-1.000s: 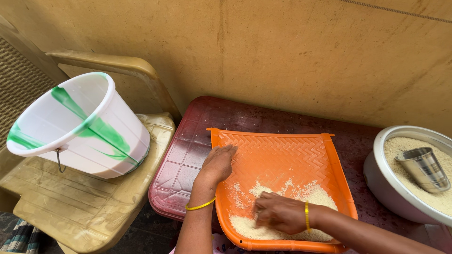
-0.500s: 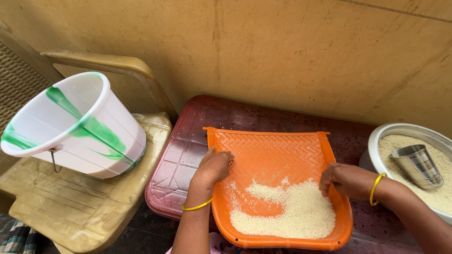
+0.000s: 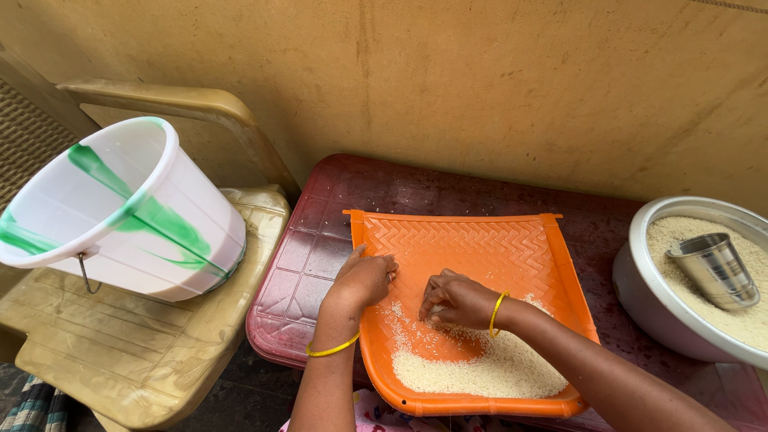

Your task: The person sorts through white rice in an orange tray by hand, picking out debris and moving the grains into a white bucket.

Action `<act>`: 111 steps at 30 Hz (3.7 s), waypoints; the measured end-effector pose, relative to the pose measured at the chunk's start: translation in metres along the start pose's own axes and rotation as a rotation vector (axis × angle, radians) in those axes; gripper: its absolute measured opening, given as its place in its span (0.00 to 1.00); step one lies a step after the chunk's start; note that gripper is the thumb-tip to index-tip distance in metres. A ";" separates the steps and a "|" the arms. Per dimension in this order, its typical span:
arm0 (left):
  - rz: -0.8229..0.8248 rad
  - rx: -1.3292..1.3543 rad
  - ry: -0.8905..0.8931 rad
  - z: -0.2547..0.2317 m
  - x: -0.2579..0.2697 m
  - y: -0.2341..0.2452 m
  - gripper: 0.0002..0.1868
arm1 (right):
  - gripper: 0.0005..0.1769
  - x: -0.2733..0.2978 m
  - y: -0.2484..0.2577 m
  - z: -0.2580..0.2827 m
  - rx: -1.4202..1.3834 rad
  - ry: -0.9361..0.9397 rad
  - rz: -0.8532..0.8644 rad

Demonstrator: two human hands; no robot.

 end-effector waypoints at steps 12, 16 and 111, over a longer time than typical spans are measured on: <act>-0.018 -0.021 -0.008 -0.002 0.000 0.000 0.17 | 0.08 0.134 0.031 -0.043 0.005 -0.202 0.131; 0.009 -0.061 0.012 -0.008 0.002 0.000 0.17 | 0.13 0.154 0.052 -0.049 0.031 -0.200 0.018; -0.223 0.051 0.124 -0.006 0.025 0.029 0.32 | 0.13 0.007 -0.002 -0.001 -0.003 -0.191 -0.155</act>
Point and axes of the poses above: each hand's wrist, its own x-axis away from the middle knuckle, its own y-axis out of the back of the hand, z = x × y, the point moved 2 cm from there along -x, towards the middle knuckle, and after that the axes turned 5 degrees about -y, right-handed, at the moved point
